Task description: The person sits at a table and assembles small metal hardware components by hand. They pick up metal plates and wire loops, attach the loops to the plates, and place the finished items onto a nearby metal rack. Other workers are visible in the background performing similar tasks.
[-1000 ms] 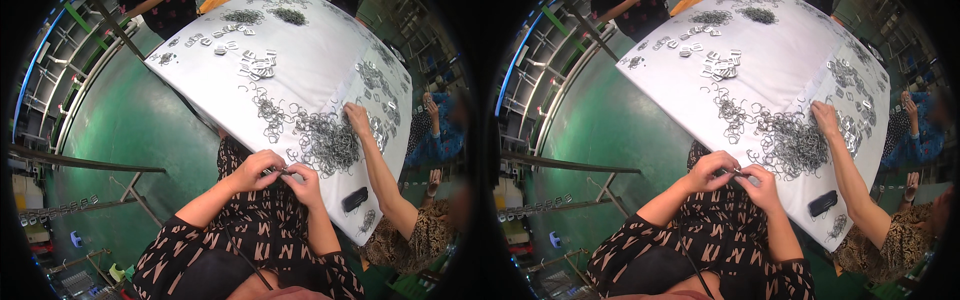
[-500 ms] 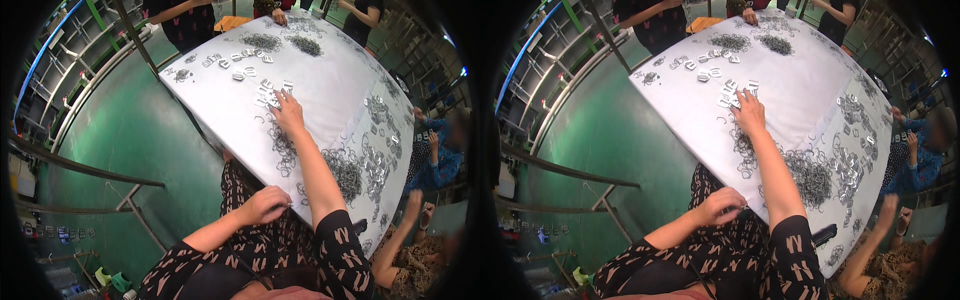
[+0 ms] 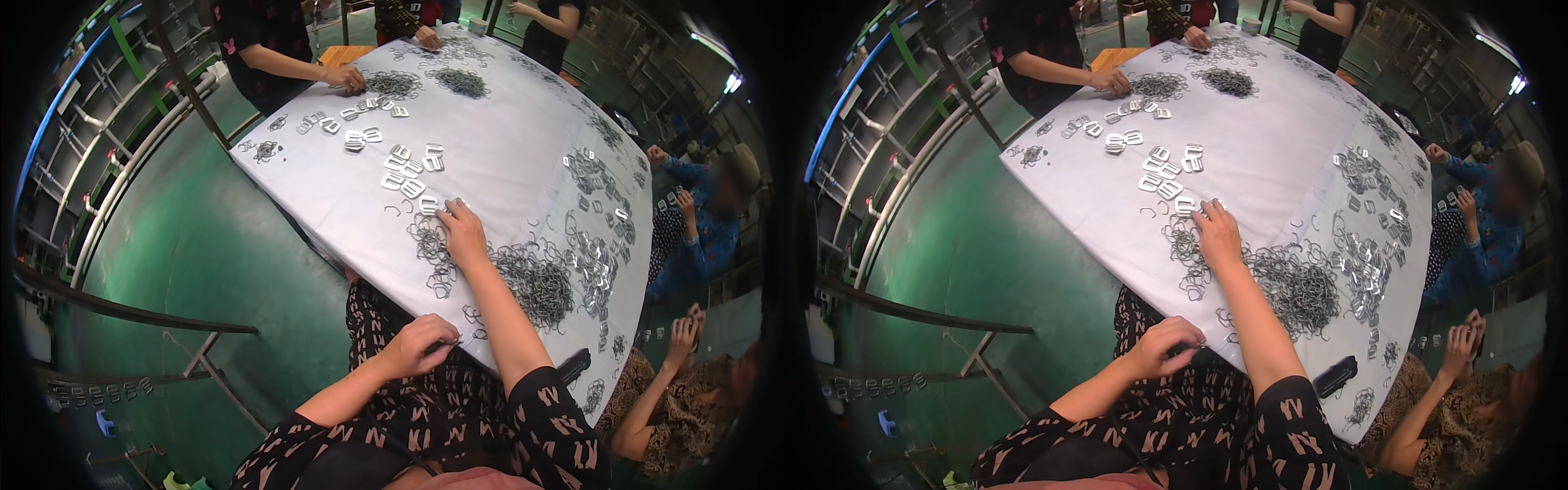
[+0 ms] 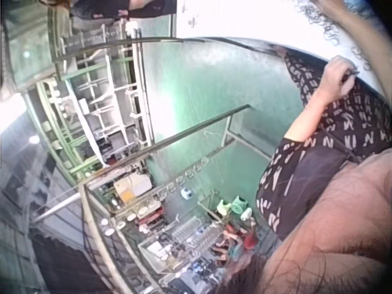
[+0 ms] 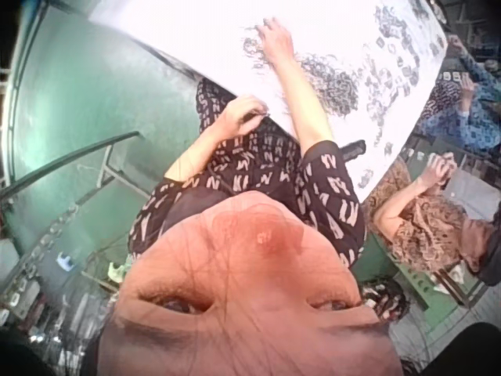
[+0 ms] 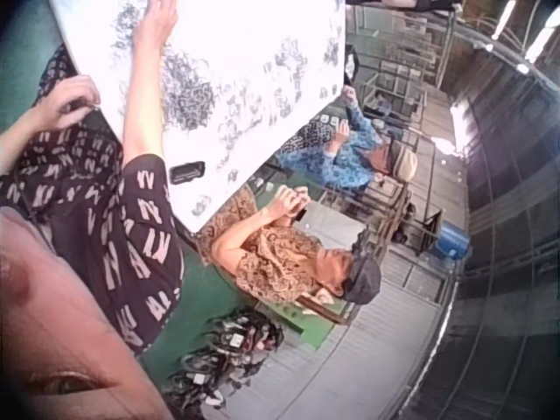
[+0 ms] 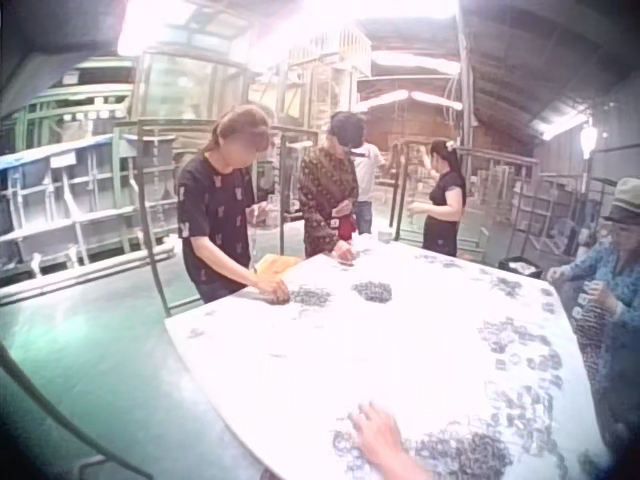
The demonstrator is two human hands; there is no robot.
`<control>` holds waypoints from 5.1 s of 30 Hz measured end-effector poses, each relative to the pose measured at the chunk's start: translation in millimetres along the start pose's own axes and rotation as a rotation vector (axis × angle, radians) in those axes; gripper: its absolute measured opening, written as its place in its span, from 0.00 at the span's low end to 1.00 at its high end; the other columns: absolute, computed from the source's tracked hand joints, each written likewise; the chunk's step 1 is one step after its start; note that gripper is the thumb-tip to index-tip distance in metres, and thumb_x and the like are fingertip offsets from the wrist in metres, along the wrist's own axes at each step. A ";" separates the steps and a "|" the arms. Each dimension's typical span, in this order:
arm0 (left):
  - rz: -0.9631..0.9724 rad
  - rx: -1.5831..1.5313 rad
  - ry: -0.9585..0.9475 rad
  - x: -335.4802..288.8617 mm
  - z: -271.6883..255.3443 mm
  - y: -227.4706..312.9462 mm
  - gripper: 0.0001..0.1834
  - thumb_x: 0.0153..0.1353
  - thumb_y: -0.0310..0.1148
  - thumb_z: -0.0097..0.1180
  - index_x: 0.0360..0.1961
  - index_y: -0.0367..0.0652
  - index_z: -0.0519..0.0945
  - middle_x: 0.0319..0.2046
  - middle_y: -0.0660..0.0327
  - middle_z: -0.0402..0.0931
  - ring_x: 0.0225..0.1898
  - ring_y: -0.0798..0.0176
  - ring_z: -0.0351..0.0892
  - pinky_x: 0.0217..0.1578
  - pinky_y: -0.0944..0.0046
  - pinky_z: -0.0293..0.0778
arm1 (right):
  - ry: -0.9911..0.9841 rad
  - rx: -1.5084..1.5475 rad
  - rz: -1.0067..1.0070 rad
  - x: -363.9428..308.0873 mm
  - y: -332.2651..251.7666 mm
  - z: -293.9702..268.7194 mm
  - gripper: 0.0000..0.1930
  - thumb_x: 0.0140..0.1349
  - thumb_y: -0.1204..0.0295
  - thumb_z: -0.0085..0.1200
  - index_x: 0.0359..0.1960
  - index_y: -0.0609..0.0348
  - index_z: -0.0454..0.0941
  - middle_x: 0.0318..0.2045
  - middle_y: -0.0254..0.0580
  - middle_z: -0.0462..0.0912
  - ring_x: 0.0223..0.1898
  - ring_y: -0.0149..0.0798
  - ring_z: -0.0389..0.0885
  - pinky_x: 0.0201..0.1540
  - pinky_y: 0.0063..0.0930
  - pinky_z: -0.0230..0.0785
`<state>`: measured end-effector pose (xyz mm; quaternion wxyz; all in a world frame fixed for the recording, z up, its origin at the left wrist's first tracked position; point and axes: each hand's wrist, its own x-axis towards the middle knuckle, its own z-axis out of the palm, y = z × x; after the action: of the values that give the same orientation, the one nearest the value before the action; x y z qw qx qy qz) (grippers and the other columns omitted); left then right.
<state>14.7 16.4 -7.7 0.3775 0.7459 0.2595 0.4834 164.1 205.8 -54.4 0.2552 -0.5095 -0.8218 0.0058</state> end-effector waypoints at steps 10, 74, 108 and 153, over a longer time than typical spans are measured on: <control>-0.014 0.017 -0.020 6.7 12.5 20.6 0.09 0.49 0.17 0.58 0.31 0.37 0.74 0.34 0.54 0.78 0.38 0.54 0.79 0.42 0.61 0.74 | 0.338 0.478 0.420 -31.9 16.3 -46.4 0.12 0.50 0.83 0.58 0.38 0.61 0.81 0.34 0.48 0.83 0.35 0.45 0.83 0.39 0.33 0.74; -0.511 0.599 -0.357 155.8 12.7 -102.6 0.25 0.44 0.33 0.69 0.47 0.38 0.79 0.39 0.47 0.81 0.42 0.51 0.81 0.44 0.58 0.75 | 0.048 0.824 0.362 -196.7 -81.1 -157.7 0.06 0.50 0.81 0.61 0.30 0.68 0.79 0.26 0.43 0.77 0.25 0.35 0.76 0.30 0.25 0.68; -0.074 0.936 -0.438 118.9 55.5 -72.5 0.05 0.46 0.28 0.56 0.25 0.38 0.80 0.28 0.57 0.79 0.31 0.54 0.81 0.33 0.58 0.77 | 0.046 0.757 0.385 -213.1 -76.7 -158.2 0.07 0.49 0.80 0.62 0.31 0.68 0.80 0.26 0.44 0.78 0.24 0.39 0.77 0.30 0.28 0.69; 0.019 0.238 0.115 -31.4 -5.1 26.6 0.09 0.44 0.20 0.60 0.27 0.41 0.75 0.34 0.60 0.82 0.34 0.59 0.79 0.41 0.60 0.70 | 0.036 0.235 -0.229 -24.7 -104.9 6.4 0.09 0.53 0.68 0.59 0.35 0.56 0.80 0.34 0.36 0.79 0.43 0.42 0.74 0.46 0.37 0.64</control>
<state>-1.8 -21.1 -1.2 0.2662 0.7591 0.3292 0.4945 82.5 136.2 -41.9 0.3270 -0.3789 -0.8634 0.0637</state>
